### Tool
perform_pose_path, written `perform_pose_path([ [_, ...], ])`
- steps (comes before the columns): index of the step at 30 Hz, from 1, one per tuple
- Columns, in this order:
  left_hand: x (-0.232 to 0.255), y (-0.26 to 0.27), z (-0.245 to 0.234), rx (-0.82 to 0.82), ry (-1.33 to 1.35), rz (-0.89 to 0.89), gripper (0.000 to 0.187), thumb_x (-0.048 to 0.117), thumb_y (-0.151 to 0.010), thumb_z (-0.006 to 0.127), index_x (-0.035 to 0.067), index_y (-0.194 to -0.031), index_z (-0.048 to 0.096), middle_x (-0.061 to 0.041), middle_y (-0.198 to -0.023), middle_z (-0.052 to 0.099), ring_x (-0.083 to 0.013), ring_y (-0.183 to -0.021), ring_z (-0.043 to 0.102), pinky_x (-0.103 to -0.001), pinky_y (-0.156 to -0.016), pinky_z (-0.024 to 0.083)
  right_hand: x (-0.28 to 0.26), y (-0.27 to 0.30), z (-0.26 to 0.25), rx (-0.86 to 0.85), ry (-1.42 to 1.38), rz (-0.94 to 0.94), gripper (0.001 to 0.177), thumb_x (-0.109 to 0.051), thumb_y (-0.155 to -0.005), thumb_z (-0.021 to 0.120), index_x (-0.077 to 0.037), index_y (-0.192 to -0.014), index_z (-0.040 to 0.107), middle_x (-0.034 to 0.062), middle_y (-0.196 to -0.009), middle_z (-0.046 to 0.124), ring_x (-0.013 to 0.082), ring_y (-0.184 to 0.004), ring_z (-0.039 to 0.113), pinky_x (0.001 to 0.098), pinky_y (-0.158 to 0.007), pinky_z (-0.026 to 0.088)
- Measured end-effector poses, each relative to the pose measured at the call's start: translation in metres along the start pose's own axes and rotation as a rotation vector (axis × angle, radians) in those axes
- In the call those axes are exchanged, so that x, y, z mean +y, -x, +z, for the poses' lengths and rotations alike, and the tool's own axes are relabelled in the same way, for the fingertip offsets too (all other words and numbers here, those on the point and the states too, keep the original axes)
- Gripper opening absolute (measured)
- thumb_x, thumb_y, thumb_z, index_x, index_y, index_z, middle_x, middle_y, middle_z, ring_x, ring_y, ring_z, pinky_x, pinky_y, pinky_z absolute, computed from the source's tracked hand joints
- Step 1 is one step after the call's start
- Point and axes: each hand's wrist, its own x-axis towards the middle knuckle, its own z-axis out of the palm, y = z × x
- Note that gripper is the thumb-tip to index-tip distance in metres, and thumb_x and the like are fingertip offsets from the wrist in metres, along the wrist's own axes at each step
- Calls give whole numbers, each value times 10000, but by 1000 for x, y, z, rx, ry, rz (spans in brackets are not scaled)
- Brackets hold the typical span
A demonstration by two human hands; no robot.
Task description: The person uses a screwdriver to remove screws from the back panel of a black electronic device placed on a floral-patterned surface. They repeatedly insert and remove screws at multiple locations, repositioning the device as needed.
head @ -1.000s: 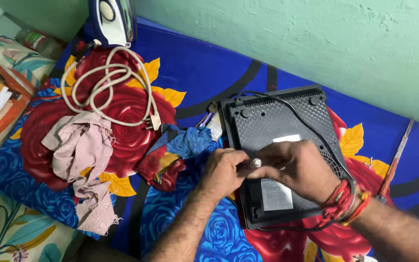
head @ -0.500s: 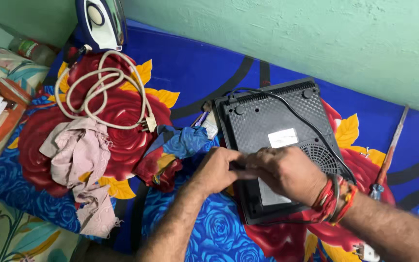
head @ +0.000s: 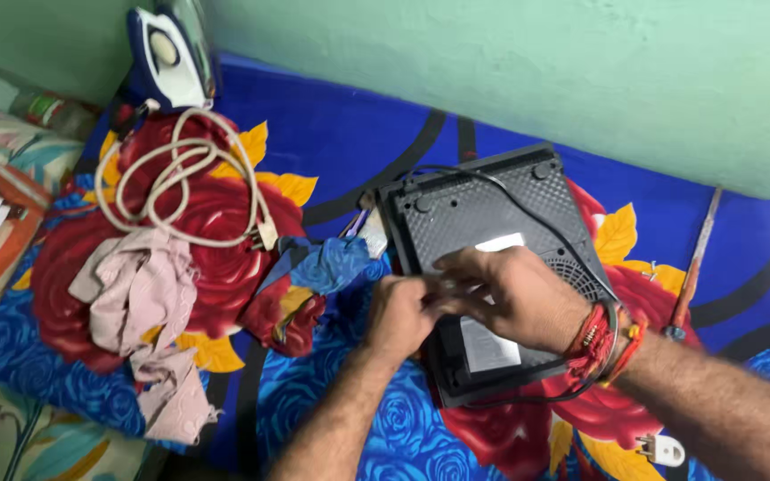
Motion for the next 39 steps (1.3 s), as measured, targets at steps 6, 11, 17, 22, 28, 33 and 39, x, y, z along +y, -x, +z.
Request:
perform_pose_path([
  [6, -1, 13, 3, 122, -8, 15, 65, 43, -878, 732, 39, -813, 729, -132, -777, 739, -288, -708, 761, -370, -604, 567, -6, 7, 27, 137, 371, 167, 396, -430, -777, 805, -53, -872, 731, 120, -684, 726, 339, -632, 717, 427, -561, 562],
  [11, 0, 16, 12, 197, -6, 37, 45, 34, -796, 743, 47, -816, 705, -122, -750, 723, -270, -661, 740, -346, -571, 559, -8, 17, 46, 152, 581, 155, 281, -340, -862, 750, -67, -871, 685, 121, -722, 693, 335, -655, 704, 443, -575, 550],
  [17, -1, 18, 6, 21, 67, -121, 164, 14, -776, 756, 50, -937, 754, -119, -755, 733, -233, -632, 743, -356, -589, 562, -4, 18, 43, 128, 489, -59, 325, -157, -814, 697, -31, -1111, 660, 135, -919, 726, 334, -729, 716, 426, -595, 577],
  [22, -8, 15, 1, -23, 202, 55, 217, 8, -828, 713, 42, -1040, 741, -117, -938, 764, -223, -861, 764, -338, -727, 593, -11, 18, 31, -39, 465, -52, 408, -48, -750, 656, -71, -1156, 675, 144, -1080, 751, 329, -772, 734, 418, -610, 591],
  [28, -6, 24, 5, 26, 20, -193, 118, 69, -775, 828, 7, -850, 760, -132, -641, 709, -215, -516, 669, -342, -516, 495, -12, 13, 23, -105, 402, -121, 505, -38, -707, 650, -8, -1211, 638, 172, -1038, 737, 357, -846, 731, 431, -704, 600],
  [33, -4, 20, 16, 176, 76, -114, 173, 120, -769, 854, 29, -875, 751, -101, -728, 753, -171, -618, 750, -303, -564, 568, -10, 20, 35, 229, 144, 124, 416, -184, -795, 759, -9, -1153, 639, 111, -920, 750, 292, -804, 766, 384, -673, 609],
  [39, -9, 29, 26, 275, 67, -73, 120, 25, -786, 754, 55, -901, 739, -95, -813, 776, -223, -750, 797, -309, -643, 598, -10, 30, 58, 362, 381, 113, 288, -268, -819, 791, -67, -991, 677, 96, -801, 705, 313, -679, 704, 418, -580, 545],
])
